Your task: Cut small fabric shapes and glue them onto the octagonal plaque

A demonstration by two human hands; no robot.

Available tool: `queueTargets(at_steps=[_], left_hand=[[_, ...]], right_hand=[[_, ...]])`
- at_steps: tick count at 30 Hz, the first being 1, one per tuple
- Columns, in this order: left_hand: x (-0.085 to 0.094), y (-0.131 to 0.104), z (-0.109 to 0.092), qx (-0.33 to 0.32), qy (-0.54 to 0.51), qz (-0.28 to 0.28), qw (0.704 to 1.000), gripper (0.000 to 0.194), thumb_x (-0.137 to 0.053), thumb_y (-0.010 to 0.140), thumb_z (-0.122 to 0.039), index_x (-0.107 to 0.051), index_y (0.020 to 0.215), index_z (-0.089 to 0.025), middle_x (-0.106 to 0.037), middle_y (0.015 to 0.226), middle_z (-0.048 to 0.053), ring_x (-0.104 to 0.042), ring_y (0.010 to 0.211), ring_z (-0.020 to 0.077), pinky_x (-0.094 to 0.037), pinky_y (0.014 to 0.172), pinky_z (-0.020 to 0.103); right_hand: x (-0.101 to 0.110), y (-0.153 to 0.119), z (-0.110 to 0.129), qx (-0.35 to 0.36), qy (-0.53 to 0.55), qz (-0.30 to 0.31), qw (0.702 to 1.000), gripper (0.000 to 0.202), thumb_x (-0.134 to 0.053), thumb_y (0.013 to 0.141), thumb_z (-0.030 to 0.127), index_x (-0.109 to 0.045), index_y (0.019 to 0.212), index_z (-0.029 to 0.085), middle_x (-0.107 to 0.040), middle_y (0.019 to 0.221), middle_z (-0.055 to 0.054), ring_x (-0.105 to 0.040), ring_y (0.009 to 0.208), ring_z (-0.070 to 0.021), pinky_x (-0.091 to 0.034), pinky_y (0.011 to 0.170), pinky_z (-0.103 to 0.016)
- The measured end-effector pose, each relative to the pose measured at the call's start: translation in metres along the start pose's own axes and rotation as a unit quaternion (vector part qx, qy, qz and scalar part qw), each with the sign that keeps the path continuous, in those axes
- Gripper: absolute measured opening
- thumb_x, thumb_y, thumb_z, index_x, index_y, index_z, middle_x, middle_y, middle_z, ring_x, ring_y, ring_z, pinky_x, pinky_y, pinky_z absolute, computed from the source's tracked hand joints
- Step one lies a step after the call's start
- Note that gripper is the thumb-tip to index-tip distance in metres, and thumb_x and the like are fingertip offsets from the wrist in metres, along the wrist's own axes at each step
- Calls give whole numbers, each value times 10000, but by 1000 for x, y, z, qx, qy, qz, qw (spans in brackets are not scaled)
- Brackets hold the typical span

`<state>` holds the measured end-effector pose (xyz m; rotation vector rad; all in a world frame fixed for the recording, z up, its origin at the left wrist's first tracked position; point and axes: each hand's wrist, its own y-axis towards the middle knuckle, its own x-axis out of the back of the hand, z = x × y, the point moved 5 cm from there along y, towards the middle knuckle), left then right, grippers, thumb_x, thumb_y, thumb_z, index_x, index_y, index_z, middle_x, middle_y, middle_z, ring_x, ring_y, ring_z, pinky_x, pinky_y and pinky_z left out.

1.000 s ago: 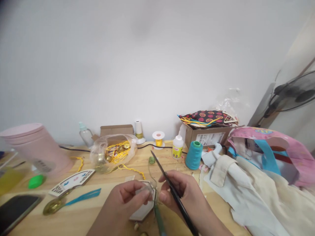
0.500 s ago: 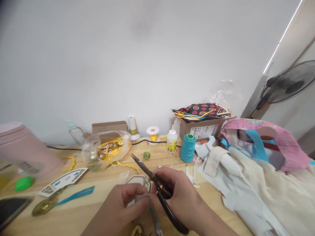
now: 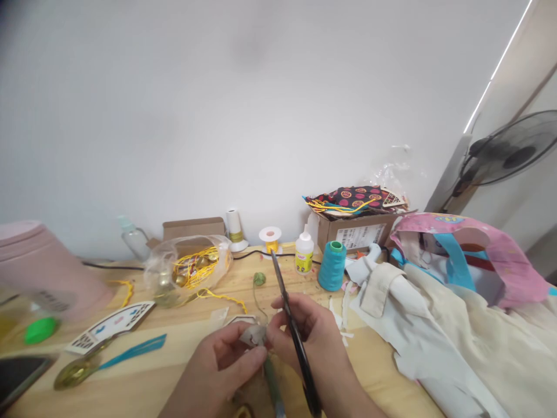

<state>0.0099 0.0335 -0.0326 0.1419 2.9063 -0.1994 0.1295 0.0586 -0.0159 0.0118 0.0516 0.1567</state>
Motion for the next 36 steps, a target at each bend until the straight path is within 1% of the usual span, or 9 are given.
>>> queueTargets(at_steps=[4,8,12,17,20,23,29,32,36], left_hand=[[-3,1,4,-6,-42,-6,999,192,-676,612,-292,-637,701,-126,-624,689,45,-537,689,165,-407,621,237],[-3,-1,3,12,-39,-48,998,149,-669,625,-276,-606,632,-141,-609,632,26,-530,640,160,-409,616,263],[-4,-3,2,36,-30,-58,997,144,-664,628,-277,-600,600,-151,-573,584,2,-544,645,172,-412,610,266],[4,-2,2,40,-48,-77,995,162,-664,625,-282,-621,585,-131,-601,559,22,-519,540,137,-389,518,235],[12,-2,0,45,-75,-89,992,153,-654,641,-272,-634,606,-124,-640,594,50,-532,546,136,-388,518,236],[19,-3,-7,35,-92,-106,989,151,-659,643,-280,-642,636,-130,-653,624,55,-562,602,153,-408,560,250],[30,-4,-16,7,-94,-161,982,167,-671,628,-286,-637,631,-123,-623,559,32,-555,528,147,-411,498,254],[31,-3,-16,3,-83,-173,982,174,-664,629,-286,-634,618,-116,-630,551,45,-546,492,144,-408,469,253],[24,-2,-10,25,-89,-154,984,169,-672,609,-287,-636,609,-122,-624,546,41,-551,467,148,-403,446,247]], right_hand=[[0,-3,1,-6,5,-34,999,226,-654,582,206,-547,775,161,-537,542,50,-443,409,-68,-296,338,-156],[-1,-3,-2,25,-4,-28,999,201,-638,601,154,-548,781,169,-566,572,43,-516,494,-93,-398,447,-171],[-2,-3,-1,52,-3,-19,998,192,-616,630,121,-543,797,180,-555,586,52,-516,521,-88,-410,496,-168],[-2,-3,5,66,-1,59,996,245,-646,665,224,-534,879,185,-504,602,45,-472,536,-95,-385,493,-177],[-2,-4,2,94,-39,120,988,379,-656,639,402,-537,926,185,-461,618,29,-403,507,-102,-329,438,-192],[-5,-4,-3,121,-71,148,979,488,-571,637,564,-541,940,183,-417,611,26,-335,483,-103,-264,401,-208],[-13,-7,-9,82,-176,212,958,511,-506,668,589,-603,830,115,-303,505,61,-228,443,-80,-150,384,-209],[-12,-8,-13,61,-186,208,958,525,-526,660,577,-619,794,78,-281,470,69,-228,417,-70,-135,372,-208],[-12,-8,-15,40,-165,200,965,488,-557,655,546,-612,765,74,-255,465,76,-212,416,-64,-127,365,-202]])
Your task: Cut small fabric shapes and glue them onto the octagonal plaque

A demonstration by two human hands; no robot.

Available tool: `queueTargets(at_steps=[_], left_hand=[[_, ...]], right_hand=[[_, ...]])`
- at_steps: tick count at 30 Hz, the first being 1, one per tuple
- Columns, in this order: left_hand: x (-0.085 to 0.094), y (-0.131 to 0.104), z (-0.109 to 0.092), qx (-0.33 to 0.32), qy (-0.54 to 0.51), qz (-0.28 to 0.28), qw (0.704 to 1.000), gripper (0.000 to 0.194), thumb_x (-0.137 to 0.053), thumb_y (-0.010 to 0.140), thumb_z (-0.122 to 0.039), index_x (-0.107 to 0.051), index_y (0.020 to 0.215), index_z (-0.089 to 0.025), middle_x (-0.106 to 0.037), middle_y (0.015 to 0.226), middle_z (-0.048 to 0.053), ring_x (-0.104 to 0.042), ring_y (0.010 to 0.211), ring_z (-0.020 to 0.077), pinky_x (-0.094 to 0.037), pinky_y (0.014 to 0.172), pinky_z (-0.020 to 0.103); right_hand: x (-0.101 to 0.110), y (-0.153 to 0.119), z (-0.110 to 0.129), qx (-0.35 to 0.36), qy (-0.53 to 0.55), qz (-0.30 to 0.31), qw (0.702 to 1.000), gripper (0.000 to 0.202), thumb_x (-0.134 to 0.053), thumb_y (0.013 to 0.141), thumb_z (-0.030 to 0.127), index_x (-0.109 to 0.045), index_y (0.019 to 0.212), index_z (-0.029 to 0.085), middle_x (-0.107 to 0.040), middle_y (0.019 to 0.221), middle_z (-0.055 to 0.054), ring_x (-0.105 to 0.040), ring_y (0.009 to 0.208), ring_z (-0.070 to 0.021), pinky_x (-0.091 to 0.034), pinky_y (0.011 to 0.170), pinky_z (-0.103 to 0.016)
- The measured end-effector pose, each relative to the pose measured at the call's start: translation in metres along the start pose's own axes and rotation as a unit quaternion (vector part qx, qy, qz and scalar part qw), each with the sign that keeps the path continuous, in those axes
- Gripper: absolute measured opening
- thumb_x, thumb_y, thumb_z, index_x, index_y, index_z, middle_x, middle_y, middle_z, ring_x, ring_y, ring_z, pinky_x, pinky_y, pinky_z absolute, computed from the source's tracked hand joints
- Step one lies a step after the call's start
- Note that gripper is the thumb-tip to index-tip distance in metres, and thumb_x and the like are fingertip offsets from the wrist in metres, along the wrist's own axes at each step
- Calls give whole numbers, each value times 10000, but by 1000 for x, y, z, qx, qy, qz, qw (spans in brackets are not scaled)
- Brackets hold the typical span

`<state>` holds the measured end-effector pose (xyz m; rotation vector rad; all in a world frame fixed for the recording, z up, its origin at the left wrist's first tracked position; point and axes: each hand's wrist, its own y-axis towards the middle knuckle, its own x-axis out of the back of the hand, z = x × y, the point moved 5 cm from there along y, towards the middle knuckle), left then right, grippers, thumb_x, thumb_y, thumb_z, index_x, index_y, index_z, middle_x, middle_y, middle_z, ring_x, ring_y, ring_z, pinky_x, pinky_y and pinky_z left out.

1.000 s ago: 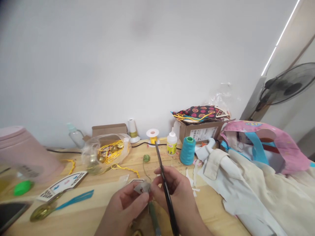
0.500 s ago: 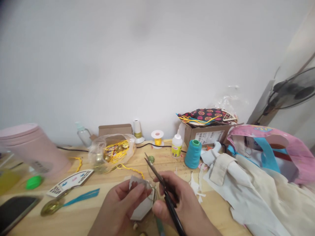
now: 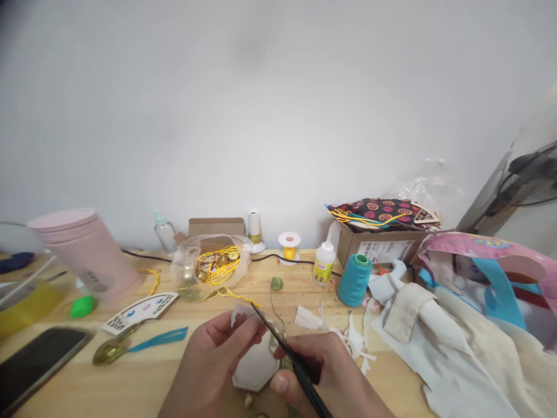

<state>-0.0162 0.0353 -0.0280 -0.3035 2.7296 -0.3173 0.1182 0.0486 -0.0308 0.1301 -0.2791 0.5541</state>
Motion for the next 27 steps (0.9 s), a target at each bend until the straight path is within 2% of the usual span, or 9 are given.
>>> queueTargets(at_steps=[5,11,18,27], left_hand=[[-4,1,5,12,14,24,1000,201,-681,589,-321,-646,613,-124,-628,556,43,-569,490,161,-413,460,247],[1,5,11,23,20,17,999,247,-695,552,-375,-642,595,-138,-635,562,34,-579,481,169,-415,449,247],[-1,0,0,7,13,-19,1000,209,-719,527,-318,-616,519,-137,-599,479,0,-496,409,97,-359,401,194],[-3,-2,-4,6,15,-24,1000,207,-716,524,-306,-600,490,-139,-573,428,-10,-476,388,92,-341,382,186]], right_hand=[[1,1,5,7,-13,15,1000,440,-576,657,515,-618,761,90,-268,480,68,-219,437,-71,-129,376,-203],[3,0,6,-9,-34,18,999,455,-581,651,513,-623,793,82,-288,486,65,-234,441,-75,-147,379,-200],[1,0,5,-11,-21,9,1000,467,-592,633,526,-619,759,77,-278,467,74,-232,433,-70,-146,373,-194],[0,0,10,-2,-24,14,1000,443,-555,656,545,-599,706,107,-257,465,74,-221,425,-66,-134,364,-196]])
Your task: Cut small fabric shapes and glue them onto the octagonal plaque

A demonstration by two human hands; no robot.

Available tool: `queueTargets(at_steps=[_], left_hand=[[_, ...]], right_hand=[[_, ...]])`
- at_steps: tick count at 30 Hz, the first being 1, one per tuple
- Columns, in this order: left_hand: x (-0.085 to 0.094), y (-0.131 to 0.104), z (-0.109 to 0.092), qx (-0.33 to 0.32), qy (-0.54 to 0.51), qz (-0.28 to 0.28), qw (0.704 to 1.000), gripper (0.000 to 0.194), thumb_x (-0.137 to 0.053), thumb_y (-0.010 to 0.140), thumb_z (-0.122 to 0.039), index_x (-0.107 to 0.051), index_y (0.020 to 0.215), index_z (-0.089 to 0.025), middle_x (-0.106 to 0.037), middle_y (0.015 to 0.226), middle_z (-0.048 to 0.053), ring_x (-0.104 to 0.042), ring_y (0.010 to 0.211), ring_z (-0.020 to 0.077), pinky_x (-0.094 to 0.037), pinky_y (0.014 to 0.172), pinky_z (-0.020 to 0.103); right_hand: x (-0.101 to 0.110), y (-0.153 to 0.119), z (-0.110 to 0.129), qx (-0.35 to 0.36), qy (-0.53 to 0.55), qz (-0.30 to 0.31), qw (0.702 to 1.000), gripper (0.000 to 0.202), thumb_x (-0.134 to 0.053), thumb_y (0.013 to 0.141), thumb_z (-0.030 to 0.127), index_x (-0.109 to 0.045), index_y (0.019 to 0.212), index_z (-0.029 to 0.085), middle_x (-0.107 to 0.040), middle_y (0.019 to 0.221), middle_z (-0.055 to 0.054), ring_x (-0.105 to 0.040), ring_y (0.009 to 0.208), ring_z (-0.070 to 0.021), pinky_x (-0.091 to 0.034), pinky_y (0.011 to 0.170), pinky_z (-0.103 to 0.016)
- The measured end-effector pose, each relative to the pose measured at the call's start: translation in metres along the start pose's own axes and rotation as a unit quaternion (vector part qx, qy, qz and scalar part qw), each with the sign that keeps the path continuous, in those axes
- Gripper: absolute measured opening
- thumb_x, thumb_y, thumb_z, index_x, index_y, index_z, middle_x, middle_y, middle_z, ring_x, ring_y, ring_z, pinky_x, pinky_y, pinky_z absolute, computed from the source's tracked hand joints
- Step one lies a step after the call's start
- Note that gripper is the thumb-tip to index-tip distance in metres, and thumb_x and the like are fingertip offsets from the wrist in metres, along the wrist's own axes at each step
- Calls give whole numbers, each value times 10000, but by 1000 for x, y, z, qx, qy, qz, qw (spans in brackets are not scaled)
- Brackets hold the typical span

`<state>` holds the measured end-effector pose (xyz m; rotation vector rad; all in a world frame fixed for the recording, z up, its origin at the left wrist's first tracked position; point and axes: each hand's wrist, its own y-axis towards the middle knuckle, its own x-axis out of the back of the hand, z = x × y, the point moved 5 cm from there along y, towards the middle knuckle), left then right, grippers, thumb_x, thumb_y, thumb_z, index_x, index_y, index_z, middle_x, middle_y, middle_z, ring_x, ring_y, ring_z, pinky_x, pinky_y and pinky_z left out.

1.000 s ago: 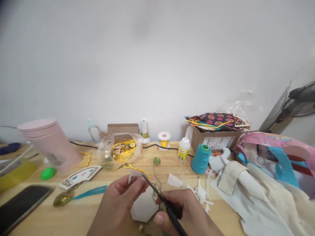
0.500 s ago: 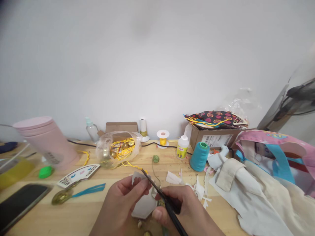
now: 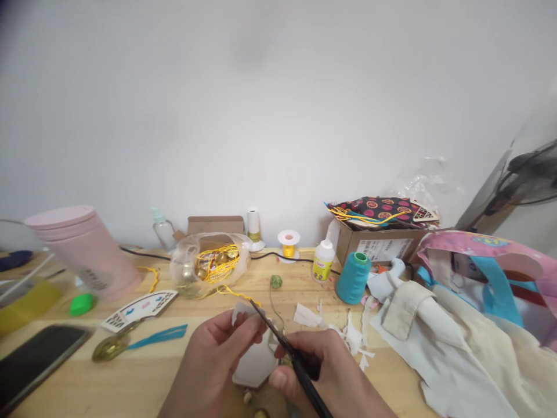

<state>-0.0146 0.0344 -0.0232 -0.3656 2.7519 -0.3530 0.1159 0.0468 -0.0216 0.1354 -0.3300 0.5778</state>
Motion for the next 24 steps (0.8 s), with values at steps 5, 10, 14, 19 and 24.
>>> queueTargets(at_steps=[5,10,14,19,24], left_hand=[[1,2,2,1,11,8,1000,217,-703,545,-323,-594,500,-140,-596,454,6,-490,377,98,-343,375,190],[2,3,4,7,3,15,1000,222,-697,550,-338,-608,537,-135,-616,508,22,-529,400,122,-364,386,207],[3,4,2,-7,8,12,1000,225,-712,537,-324,-605,504,-129,-584,445,-1,-483,381,92,-339,380,189],[4,4,2,-11,8,15,1000,237,-720,529,-337,-598,490,-138,-601,465,3,-524,416,119,-359,402,202],[5,7,6,1,12,18,1000,239,-714,535,-354,-611,525,-138,-606,470,11,-548,428,138,-365,404,211]], right_hand=[[2,1,4,4,-29,-1,1000,500,-522,661,585,-607,708,95,-266,467,67,-221,425,-68,-137,365,-202],[3,-1,4,11,-44,13,999,537,-480,676,621,-597,714,98,-287,489,58,-236,439,-74,-150,376,-205],[4,-1,5,18,-53,13,998,543,-454,689,629,-592,698,104,-286,492,57,-231,439,-72,-142,376,-207],[4,1,10,23,-41,24,999,537,-449,689,632,-581,653,114,-287,487,55,-223,438,-69,-147,368,-200],[5,1,11,21,-47,18,999,555,-441,680,649,-593,667,115,-294,487,51,-233,443,-75,-156,370,-201]])
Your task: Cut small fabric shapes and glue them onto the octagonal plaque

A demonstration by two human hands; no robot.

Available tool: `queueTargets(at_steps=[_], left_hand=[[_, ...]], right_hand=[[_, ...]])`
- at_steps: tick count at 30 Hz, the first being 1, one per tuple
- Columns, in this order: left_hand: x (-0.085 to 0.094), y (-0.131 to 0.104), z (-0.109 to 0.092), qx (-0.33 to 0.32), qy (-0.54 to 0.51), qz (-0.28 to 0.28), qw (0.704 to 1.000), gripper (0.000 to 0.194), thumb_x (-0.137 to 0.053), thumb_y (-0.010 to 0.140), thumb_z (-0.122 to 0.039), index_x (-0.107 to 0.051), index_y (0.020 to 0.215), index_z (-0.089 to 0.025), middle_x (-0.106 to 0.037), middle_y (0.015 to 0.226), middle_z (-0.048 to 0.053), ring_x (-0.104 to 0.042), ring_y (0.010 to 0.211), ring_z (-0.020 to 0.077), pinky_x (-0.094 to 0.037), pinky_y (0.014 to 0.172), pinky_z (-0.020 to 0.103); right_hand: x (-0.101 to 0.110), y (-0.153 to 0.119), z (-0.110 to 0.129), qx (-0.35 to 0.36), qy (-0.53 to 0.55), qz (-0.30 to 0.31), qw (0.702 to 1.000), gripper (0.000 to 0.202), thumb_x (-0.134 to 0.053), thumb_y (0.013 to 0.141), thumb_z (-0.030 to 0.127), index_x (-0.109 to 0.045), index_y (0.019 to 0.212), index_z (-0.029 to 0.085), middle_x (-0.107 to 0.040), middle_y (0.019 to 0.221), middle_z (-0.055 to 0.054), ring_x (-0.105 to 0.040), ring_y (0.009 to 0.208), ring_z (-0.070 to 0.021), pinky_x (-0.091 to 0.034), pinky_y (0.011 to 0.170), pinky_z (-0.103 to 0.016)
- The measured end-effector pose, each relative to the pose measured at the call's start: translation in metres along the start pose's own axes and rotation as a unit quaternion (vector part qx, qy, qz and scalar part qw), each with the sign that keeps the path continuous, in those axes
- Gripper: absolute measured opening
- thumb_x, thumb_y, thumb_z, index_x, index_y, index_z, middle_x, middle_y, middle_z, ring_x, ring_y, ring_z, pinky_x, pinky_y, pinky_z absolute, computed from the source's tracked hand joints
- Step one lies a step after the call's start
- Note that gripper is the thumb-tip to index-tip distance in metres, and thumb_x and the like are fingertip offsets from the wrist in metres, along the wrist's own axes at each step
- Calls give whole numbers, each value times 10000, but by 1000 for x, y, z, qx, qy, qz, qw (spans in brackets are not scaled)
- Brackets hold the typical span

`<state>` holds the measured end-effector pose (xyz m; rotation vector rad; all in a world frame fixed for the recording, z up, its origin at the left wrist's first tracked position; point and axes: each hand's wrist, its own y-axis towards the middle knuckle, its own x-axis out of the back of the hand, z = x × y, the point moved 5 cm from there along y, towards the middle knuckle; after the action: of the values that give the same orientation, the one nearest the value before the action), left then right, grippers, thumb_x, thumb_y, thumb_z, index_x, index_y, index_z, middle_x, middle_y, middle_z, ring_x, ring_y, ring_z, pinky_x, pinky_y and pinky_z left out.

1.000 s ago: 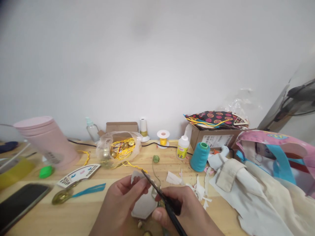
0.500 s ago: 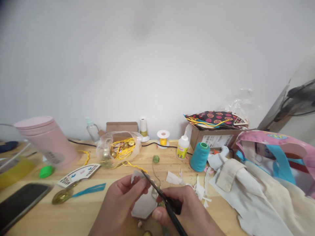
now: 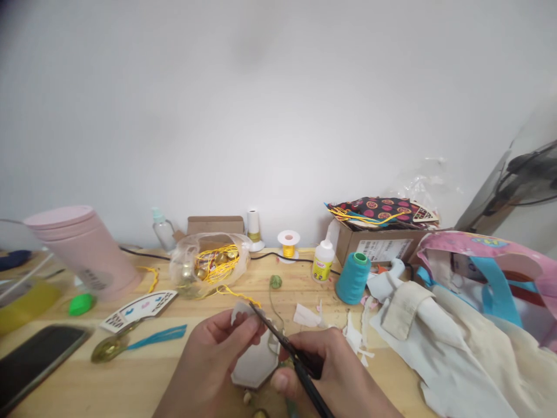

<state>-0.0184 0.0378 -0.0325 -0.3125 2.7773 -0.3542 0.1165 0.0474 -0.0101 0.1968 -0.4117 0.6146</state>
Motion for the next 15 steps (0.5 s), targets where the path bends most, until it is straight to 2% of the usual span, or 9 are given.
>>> queueTargets(at_steps=[4,10,15], left_hand=[[0,0,4,15,-30,2,999,234,-719,530,-346,-623,548,-133,-625,517,31,-568,500,155,-388,444,220],[-8,-7,-1,14,-68,41,997,172,-658,643,-283,-614,587,-127,-608,547,24,-552,507,135,-394,476,232],[-15,-7,-1,3,-159,54,986,146,-688,618,-246,-612,564,-133,-593,513,0,-537,513,118,-424,531,235]], right_hand=[[-1,-1,-2,7,-4,1,1000,562,-438,678,653,-592,662,112,-293,486,50,-240,444,-77,-158,370,-200],[-3,0,-4,4,11,-26,1000,501,-499,668,601,-581,652,108,-256,458,70,-206,422,-64,-138,367,-202],[-5,1,0,3,44,-42,998,468,-518,658,586,-572,664,121,-251,480,69,-196,435,-67,-141,381,-210]])
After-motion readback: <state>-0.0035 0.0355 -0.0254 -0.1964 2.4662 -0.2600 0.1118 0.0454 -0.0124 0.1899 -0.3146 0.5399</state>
